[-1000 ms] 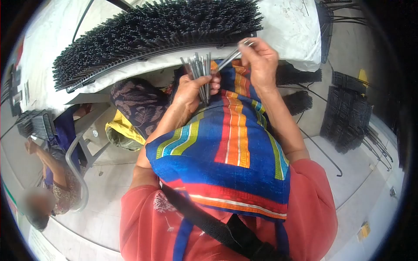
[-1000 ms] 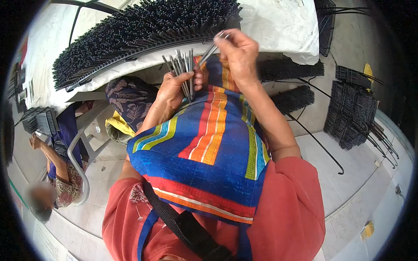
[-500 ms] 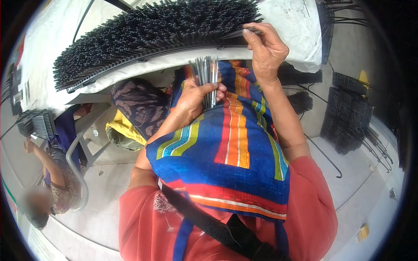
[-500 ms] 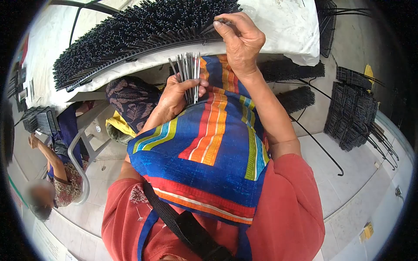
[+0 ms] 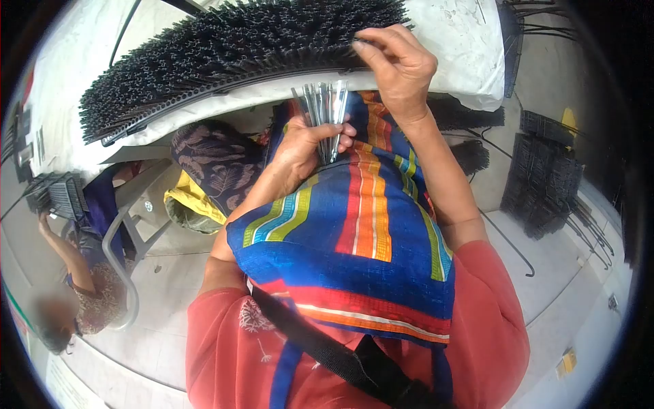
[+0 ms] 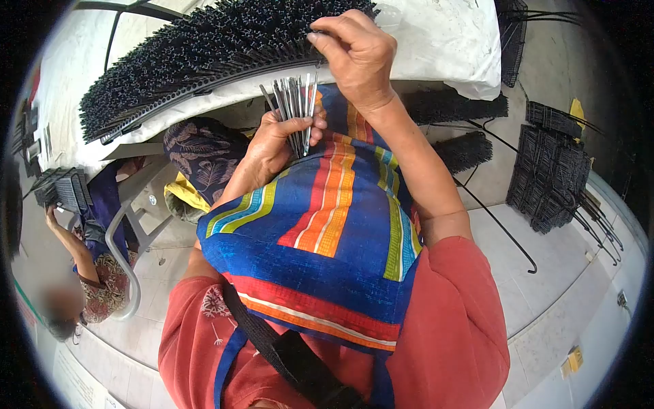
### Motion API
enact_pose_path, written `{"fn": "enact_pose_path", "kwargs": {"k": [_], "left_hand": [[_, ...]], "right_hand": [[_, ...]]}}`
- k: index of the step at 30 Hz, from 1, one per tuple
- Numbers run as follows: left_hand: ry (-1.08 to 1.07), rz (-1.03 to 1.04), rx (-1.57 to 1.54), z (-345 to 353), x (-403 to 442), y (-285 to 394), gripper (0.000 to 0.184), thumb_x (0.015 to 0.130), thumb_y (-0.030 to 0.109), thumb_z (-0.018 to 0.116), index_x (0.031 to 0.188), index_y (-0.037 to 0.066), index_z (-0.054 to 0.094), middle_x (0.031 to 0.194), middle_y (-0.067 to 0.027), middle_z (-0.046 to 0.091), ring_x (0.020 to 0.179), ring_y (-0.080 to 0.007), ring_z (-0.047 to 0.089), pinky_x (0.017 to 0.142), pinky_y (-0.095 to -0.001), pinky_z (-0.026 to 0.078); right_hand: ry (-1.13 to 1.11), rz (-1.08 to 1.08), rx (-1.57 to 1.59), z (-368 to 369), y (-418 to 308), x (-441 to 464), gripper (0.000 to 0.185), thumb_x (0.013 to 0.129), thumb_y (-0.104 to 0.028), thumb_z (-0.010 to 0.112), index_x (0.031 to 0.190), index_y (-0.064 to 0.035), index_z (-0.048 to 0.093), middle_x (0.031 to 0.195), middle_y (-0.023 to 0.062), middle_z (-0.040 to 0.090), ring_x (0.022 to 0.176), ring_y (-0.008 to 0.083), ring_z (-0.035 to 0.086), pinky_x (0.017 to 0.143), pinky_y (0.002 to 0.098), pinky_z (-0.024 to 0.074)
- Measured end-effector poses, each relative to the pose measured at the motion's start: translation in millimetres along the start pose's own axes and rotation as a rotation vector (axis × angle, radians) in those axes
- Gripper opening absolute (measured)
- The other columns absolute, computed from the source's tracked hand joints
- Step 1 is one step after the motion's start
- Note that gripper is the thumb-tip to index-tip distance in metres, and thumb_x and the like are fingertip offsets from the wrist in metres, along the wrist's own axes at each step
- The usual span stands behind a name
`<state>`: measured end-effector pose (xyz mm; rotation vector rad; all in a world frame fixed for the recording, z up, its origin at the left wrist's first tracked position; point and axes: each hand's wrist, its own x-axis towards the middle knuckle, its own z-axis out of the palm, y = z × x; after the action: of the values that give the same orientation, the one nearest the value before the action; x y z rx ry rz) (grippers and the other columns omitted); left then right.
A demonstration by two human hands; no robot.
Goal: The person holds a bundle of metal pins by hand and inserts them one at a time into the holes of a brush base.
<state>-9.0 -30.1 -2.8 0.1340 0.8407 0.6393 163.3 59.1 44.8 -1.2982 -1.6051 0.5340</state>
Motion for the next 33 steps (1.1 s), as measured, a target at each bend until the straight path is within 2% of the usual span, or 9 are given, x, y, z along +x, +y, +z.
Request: {"fn": "enact_pose_path", "kwargs": {"k": [3, 7, 12, 16, 19, 22, 26, 28, 33], "left_hand": [[0.003, -0.011, -0.019, 1, 0, 1, 0.031, 0.082, -0.007, 0.061, 0.113, -0.005, 0.060, 0.094, -0.0162, 0.066, 0.076, -0.0218, 0.067, 0.066, -0.0307, 0.057], [-0.046, -0.017, -0.071, -1, 0, 3, 0.032, 0.081, -0.007, 0.063, 0.113, -0.004, 0.059, 0.093, -0.0161, 0.066, 0.076, -0.0224, 0.067, 0.067, -0.0314, 0.058], [-0.064, -0.005, -0.048, 4, -3, 4, 0.032, 0.081, -0.006, 0.064, 0.113, -0.004, 0.060, 0.092, -0.0163, 0.067, 0.076, -0.0231, 0.067, 0.068, -0.0319, 0.058], [-0.101, -0.047, 0.055, 8, -4, 4, 0.029, 0.084, -0.001, 0.065, 0.112, -0.003, 0.059, 0.092, -0.0178, 0.068, 0.077, -0.0247, 0.068, 0.069, -0.0340, 0.058], [-0.032, 0.000, -0.062, 18, -8, 6, 0.018, 0.092, 0.006, 0.058, 0.103, -0.007, 0.062, 0.091, -0.0204, 0.069, 0.073, -0.0255, 0.069, 0.064, -0.0324, 0.059], [0.154, 0.006, 0.057, 2, 3, 0, 0.024, 0.094, 0.014, 0.059, 0.105, -0.008, 0.062, 0.093, -0.0214, 0.069, 0.080, -0.0282, 0.071, 0.066, -0.0341, 0.060], [0.096, -0.075, -0.013, -7, 12, -1, 0.031, 0.096, 0.020, 0.057, 0.105, -0.009, 0.061, 0.093, -0.0209, 0.069, 0.080, -0.0291, 0.071, 0.066, -0.0367, 0.061], [0.062, -0.080, -0.105, 11, 6, 8, 0.030, 0.095, 0.021, 0.058, 0.105, -0.007, 0.061, 0.091, -0.0184, 0.069, 0.077, -0.0268, 0.070, 0.067, -0.0384, 0.061], [0.114, 0.079, 0.033, 17, 14, 8, 0.018, 0.080, -0.003, 0.068, 0.098, -0.001, 0.066, 0.089, -0.0105, 0.068, 0.076, -0.0178, 0.066, 0.066, -0.0300, 0.054]], "right_hand": [[-0.059, -0.188, -0.190, 3, 1, -1, 0.012, 0.073, -0.006, 0.074, 0.085, -0.0071, 0.073, 0.073, 0.0055, 0.062, 0.062, 0.0200, 0.063, 0.054, 0.0292, 0.0481], [-0.050, -0.150, -0.244, -3, -12, -10, 0.010, 0.074, -0.007, 0.074, 0.083, -0.0065, 0.072, 0.073, 0.0055, 0.063, 0.062, 0.0184, 0.064, 0.055, 0.0293, 0.0493], [-0.341, 0.604, 0.163, -10, 6, -46, 0.013, 0.078, -0.010, 0.074, 0.081, 0.0011, 0.070, 0.070, 0.0079, 0.067, 0.064, 0.0114, 0.063, 0.055, 0.0265, 0.0481], [-0.458, 1.005, 0.626, -7, 3, -71, 0.005, 0.085, -0.002, 0.067, 0.083, 0.0023, 0.065, 0.062, 0.0008, 0.058, 0.054, 0.0071, 0.054, 0.049, 0.0216, 0.0439], [-0.349, 1.068, 0.717, -13, -3, -66, 0.006, 0.085, -0.001, 0.068, 0.082, 0.0018, 0.063, 0.061, -0.0014, 0.055, 0.052, 0.0065, 0.051, 0.049, 0.0204, 0.0436], [-0.170, 0.647, 0.555, -21, -13, -58, 0.006, 0.085, 0.000, 0.068, 0.088, 0.0031, 0.065, 0.072, -0.0001, 0.062, 0.061, 0.0053, 0.056, 0.055, 0.0202, 0.0451], [-0.150, -0.172, -0.068, -42, -42, -41, 0.015, 0.068, -0.002, 0.074, 0.082, -0.0016, 0.067, 0.076, 0.0110, 0.062, 0.064, 0.0244, 0.063, 0.056, 0.0313, 0.0511], [-0.187, -0.389, -0.117, -38, -40, -52, 0.019, 0.067, -0.004, 0.075, 0.085, -0.0029, 0.068, 0.080, 0.0104, 0.062, 0.065, 0.0256, 0.062, 0.055, 0.0334, 0.0496], [-0.416, -0.338, -0.241, -29, -33, -88, 0.015, 0.070, -0.003, 0.069, 0.085, -0.0014, 0.066, 0.085, 0.0100, 0.062, 0.071, 0.0255, 0.063, 0.061, 0.0340, 0.0502]]}}
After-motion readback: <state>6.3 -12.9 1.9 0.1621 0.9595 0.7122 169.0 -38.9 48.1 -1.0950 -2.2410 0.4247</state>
